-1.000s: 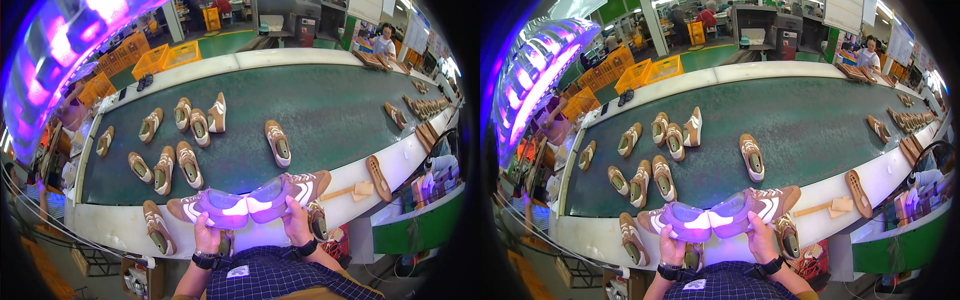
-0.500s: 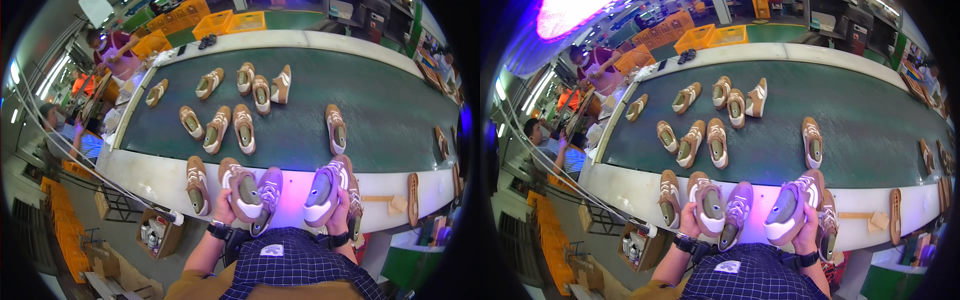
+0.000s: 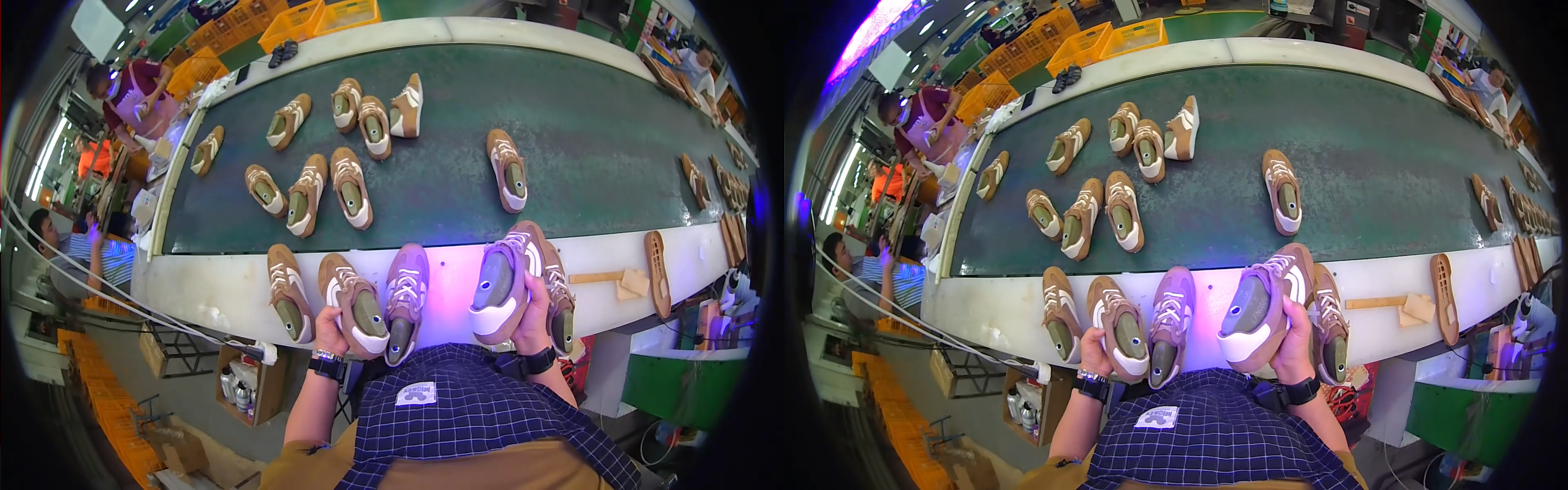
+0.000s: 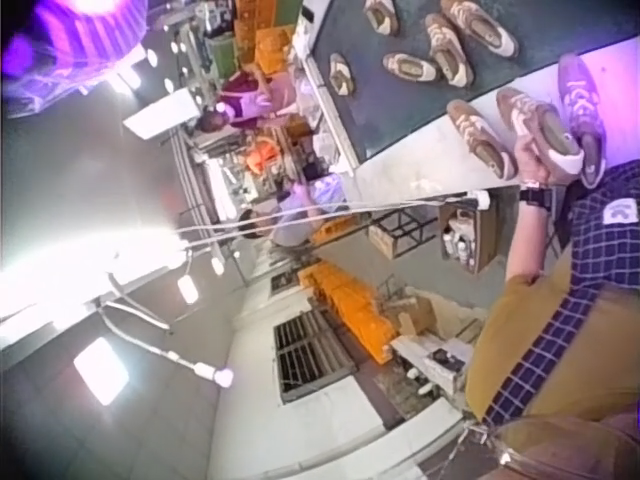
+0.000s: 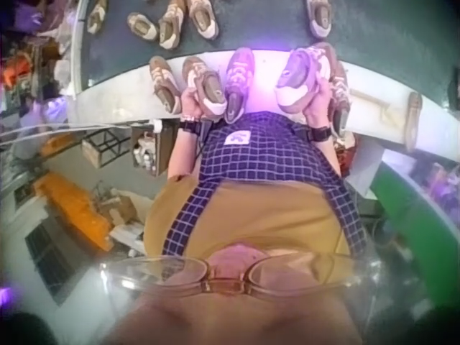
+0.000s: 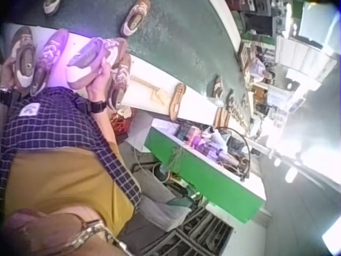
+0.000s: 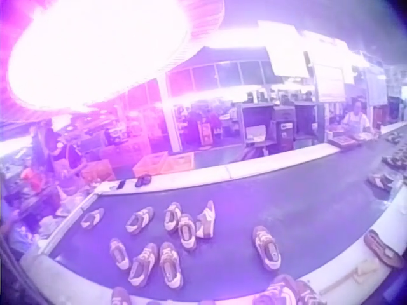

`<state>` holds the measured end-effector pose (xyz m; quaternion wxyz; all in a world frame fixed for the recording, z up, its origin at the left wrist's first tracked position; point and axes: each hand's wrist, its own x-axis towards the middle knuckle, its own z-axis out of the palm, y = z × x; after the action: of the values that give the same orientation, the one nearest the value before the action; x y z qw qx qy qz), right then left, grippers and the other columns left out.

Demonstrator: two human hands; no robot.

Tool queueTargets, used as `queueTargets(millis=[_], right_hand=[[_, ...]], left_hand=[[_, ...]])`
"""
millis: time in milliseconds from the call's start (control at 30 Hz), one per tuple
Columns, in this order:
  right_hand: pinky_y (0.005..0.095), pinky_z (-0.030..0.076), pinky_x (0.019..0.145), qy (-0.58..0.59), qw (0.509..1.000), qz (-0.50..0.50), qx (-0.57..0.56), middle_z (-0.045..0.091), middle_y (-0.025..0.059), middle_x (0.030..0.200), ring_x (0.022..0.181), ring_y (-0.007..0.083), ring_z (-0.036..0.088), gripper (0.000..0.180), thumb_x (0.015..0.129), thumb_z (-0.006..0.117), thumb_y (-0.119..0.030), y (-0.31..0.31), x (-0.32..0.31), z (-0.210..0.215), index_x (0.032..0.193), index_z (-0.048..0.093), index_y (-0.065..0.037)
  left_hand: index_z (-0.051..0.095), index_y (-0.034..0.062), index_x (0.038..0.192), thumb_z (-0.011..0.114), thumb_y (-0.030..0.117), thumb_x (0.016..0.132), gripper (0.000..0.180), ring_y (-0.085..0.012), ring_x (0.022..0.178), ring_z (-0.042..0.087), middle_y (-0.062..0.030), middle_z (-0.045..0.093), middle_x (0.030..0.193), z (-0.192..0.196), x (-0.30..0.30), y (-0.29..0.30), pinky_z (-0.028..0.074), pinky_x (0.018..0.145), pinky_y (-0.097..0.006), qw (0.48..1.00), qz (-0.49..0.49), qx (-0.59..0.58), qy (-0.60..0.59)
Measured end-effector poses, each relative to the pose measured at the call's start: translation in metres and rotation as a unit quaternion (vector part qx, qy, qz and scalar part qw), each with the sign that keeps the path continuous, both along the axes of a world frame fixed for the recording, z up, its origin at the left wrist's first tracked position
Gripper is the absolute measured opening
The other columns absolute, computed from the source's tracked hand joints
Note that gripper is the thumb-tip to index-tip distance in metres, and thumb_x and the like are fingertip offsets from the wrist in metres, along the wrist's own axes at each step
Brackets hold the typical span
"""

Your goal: Inspecting and marking shoes on a factory production line.

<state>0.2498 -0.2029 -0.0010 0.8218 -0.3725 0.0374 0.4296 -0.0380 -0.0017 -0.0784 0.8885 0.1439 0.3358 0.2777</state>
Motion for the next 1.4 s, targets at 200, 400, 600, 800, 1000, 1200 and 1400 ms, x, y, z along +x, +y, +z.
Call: queueTargets(millis=[200, 400, 600, 800, 1000, 1200, 1400], right_hand=[[0.0339, 0.041, 0.095, 0.027, 0.999, 0.008, 0.017, 0.057, 0.0105, 0.113, 0.105, 0.0217, 0.054, 0.046, 0.084, 0.053, -0.029, -0.004, 0.003, -0.004, 0.120, 0.048, -0.002], [0.0349, 0.042, 0.093, 0.011, 0.999, 0.022, 0.025, 0.057, 0.0106, 0.113, 0.104, 0.0224, 0.055, 0.045, 0.084, 0.053, -0.029, -0.002, 0.001, -0.008, 0.120, 0.047, -0.002], [0.0347, 0.042, 0.092, 0.022, 0.999, 0.042, 0.000, 0.058, 0.0093, 0.108, 0.100, 0.0211, 0.056, 0.042, 0.083, 0.054, -0.027, -0.011, -0.005, -0.003, 0.117, 0.049, -0.002], [0.0327, 0.044, 0.089, 0.026, 0.995, 0.096, -0.006, 0.059, 0.0085, 0.106, 0.096, 0.0175, 0.057, 0.038, 0.083, 0.055, -0.025, -0.005, -0.007, 0.003, 0.113, 0.053, -0.001], [0.0330, 0.043, 0.091, 0.028, 0.988, 0.147, 0.032, 0.058, 0.0111, 0.112, 0.099, 0.0187, 0.057, 0.044, 0.085, 0.053, -0.027, -0.012, -0.001, -0.005, 0.119, 0.048, 0.001], [0.0371, 0.040, 0.098, 0.027, 0.970, 0.189, 0.147, 0.053, 0.0141, 0.119, 0.109, 0.0239, 0.053, 0.058, 0.086, 0.054, -0.039, -0.004, 0.004, -0.010, 0.126, 0.041, 0.001], [0.0353, 0.042, 0.094, 0.002, 0.954, 0.256, 0.158, 0.058, 0.0121, 0.110, 0.101, 0.0203, 0.056, 0.067, 0.077, 0.063, -0.045, 0.005, 0.011, 0.000, 0.122, 0.044, 0.002]], left_hand=[[0.063, 0.0023, 0.089, 0.061, 0.018, 0.076, 0.021, -0.0154, 0.068, 0.057, -0.0064, 0.061, 0.086, -0.014, -0.026, 0.005, 0.046, 0.060, -0.029, 0.890, -0.068, 0.285, 0.350], [0.055, -0.0007, 0.107, 0.069, 0.017, 0.066, 0.046, -0.0304, 0.090, 0.054, -0.0178, 0.057, 0.094, 0.032, -0.055, 0.038, 0.043, 0.083, -0.038, 0.456, 0.050, 0.565, 0.686], [0.042, 0.0050, 0.115, 0.075, 0.004, 0.048, 0.075, -0.0242, 0.091, 0.053, -0.0094, 0.052, 0.101, -0.008, -0.081, 0.071, 0.047, 0.079, -0.038, 0.835, 0.039, 0.303, 0.457], [0.061, 0.0046, 0.076, 0.062, 0.007, 0.062, 0.014, -0.0212, 0.076, 0.059, -0.0058, 0.061, 0.074, -0.014, -0.138, 0.080, 0.050, 0.073, -0.034, 0.940, 0.135, 0.168, 0.264], [0.044, 0.0054, 0.125, 0.058, 0.017, 0.060, 0.067, -0.0313, 0.111, 0.049, -0.0126, 0.052, 0.120, 0.074, -0.064, 0.026, 0.038, 0.099, -0.046, 0.978, 0.093, 0.187, -0.019], [0.037, 0.0055, 0.130, 0.056, 0.011, 0.051, 0.082, -0.0287, 0.105, 0.052, -0.0119, 0.052, 0.113, 0.095, 0.028, -0.009, 0.040, 0.095, -0.039, 0.965, 0.030, 0.257, -0.047], [0.034, 0.0058, 0.126, 0.060, 0.003, 0.053, 0.078, -0.0251, 0.107, 0.051, -0.0107, 0.050, 0.114, 0.122, 0.097, -0.036, 0.041, 0.094, -0.037, 0.958, -0.075, 0.258, -0.097]])
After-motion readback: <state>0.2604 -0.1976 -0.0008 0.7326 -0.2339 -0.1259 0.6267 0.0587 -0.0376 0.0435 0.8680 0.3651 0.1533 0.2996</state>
